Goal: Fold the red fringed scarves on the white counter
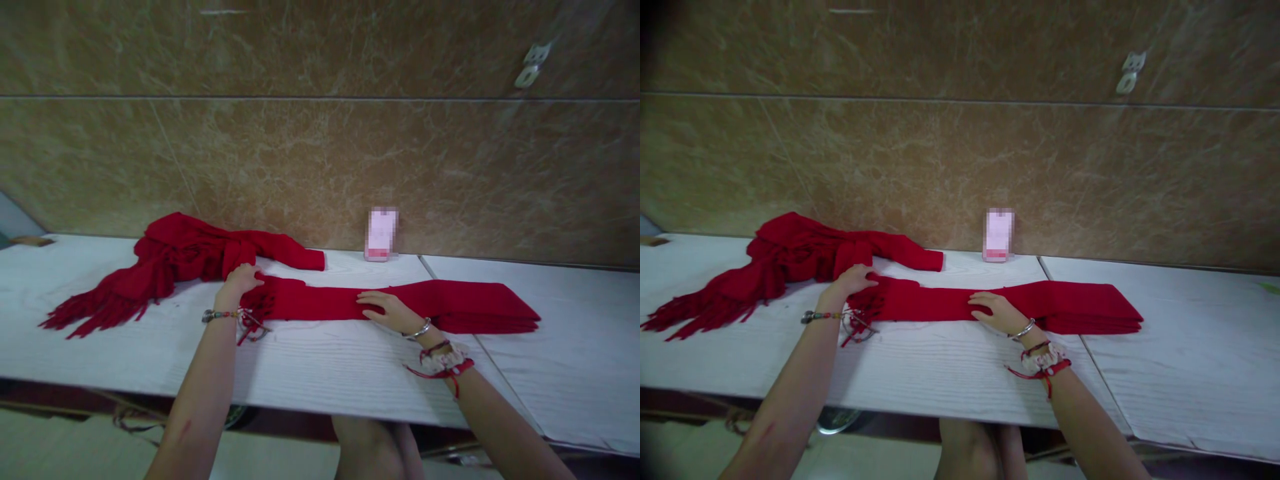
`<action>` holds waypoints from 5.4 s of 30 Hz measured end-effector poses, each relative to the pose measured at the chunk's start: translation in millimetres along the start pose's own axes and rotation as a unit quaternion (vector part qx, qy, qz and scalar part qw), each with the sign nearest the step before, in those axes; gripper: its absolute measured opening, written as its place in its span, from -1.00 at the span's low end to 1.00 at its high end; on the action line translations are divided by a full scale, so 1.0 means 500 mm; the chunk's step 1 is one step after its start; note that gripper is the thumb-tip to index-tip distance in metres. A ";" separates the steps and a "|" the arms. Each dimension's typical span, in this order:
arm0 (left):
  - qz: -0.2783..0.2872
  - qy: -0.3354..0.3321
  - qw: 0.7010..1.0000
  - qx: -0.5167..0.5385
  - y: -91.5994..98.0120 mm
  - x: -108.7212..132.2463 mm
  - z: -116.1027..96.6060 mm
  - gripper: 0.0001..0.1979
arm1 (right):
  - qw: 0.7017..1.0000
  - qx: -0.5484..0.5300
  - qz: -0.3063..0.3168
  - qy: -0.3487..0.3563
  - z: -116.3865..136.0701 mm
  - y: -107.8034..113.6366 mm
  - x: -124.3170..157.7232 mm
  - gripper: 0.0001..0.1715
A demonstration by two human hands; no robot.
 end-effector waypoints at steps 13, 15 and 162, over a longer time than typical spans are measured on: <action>-0.108 -0.165 0.980 0.005 0.025 0.050 -0.104 -0.69 | 1.000 0.000 -0.026 -0.002 -0.008 0.002 -0.002 -0.70; -0.039 -0.246 0.967 0.057 -0.009 0.059 -0.150 -0.71 | 1.000 0.002 -0.025 -0.002 -0.008 0.001 -0.002 -0.70; -0.012 -0.544 0.837 -0.061 -0.201 0.112 -0.817 -0.83 | 0.926 0.262 -0.048 -0.269 -0.282 0.266 0.380 -0.38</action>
Point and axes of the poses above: each hand's wrist, its own x-axis away from the middle knuckle, its own y-axis out of the back of the hand, z = x × y, the point moved 8 cm from there along -x, towards the middle knuckle, and after that the axes turned 14 degrees about x, right-handed, at the moved point
